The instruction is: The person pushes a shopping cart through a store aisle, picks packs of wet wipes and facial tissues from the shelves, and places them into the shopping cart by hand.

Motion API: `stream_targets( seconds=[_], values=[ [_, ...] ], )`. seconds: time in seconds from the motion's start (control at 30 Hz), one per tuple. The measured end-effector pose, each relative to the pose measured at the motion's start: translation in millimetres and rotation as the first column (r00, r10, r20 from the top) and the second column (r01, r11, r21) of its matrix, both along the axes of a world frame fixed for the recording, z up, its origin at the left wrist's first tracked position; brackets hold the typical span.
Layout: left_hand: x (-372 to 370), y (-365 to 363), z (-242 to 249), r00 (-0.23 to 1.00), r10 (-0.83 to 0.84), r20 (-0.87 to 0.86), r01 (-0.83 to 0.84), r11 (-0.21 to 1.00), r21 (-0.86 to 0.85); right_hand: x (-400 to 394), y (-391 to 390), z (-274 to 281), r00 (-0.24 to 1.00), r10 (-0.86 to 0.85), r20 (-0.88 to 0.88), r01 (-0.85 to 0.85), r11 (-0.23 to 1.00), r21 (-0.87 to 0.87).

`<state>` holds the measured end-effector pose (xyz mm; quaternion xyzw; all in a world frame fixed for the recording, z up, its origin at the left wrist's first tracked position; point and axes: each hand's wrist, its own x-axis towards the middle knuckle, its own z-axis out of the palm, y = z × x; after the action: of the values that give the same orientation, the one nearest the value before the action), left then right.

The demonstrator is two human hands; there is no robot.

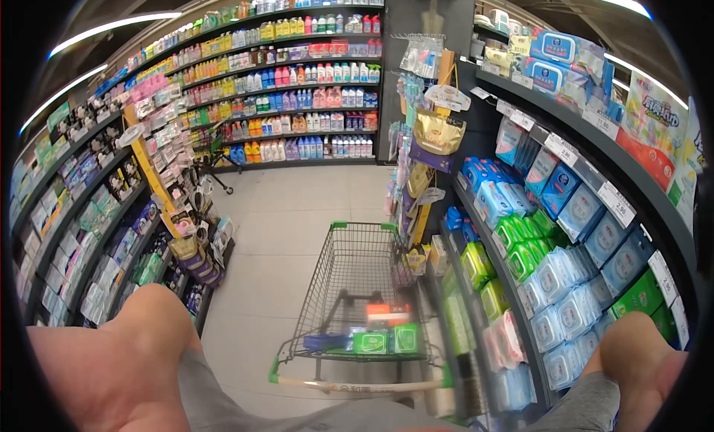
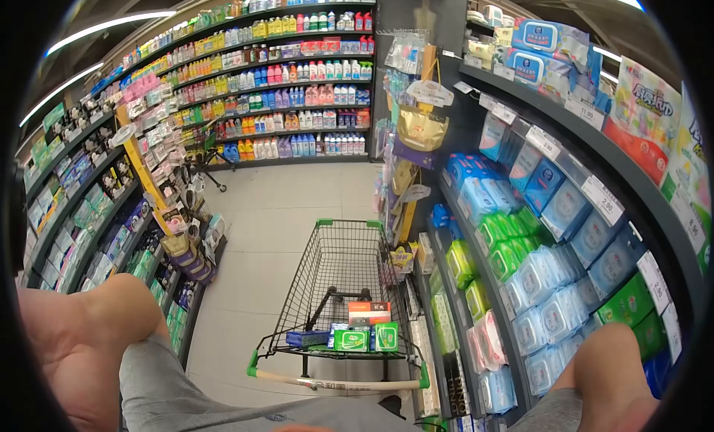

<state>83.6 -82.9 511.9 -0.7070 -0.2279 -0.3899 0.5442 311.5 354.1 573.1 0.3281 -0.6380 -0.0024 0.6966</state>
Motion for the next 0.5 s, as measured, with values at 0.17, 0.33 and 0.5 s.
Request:
stream_targets(
  seconds=[0.17, 0.33, 0.5],
  values=[
    [4, -31, -16, 1.0, 0.019, 0.008, -0.02, 1.0, 0.019, -1, -3, 4, 1.0, -0.013, 0.008, 0.012, 0.999, 0.045],
    [6, -6, -3, 0.999, 0.042, 0.009, -0.042, 0.999, 0.029, -3, -5, 6, 1.0, -0.023, 0.008, 0.022, 0.996, 0.082],
    [18, -18, -8, 0.998, 0.056, 0.026, -0.056, 0.998, 0.029, -5, -6, 6, 0.999, -0.041, 0.022, 0.038, 0.993, 0.109]
  ],
)
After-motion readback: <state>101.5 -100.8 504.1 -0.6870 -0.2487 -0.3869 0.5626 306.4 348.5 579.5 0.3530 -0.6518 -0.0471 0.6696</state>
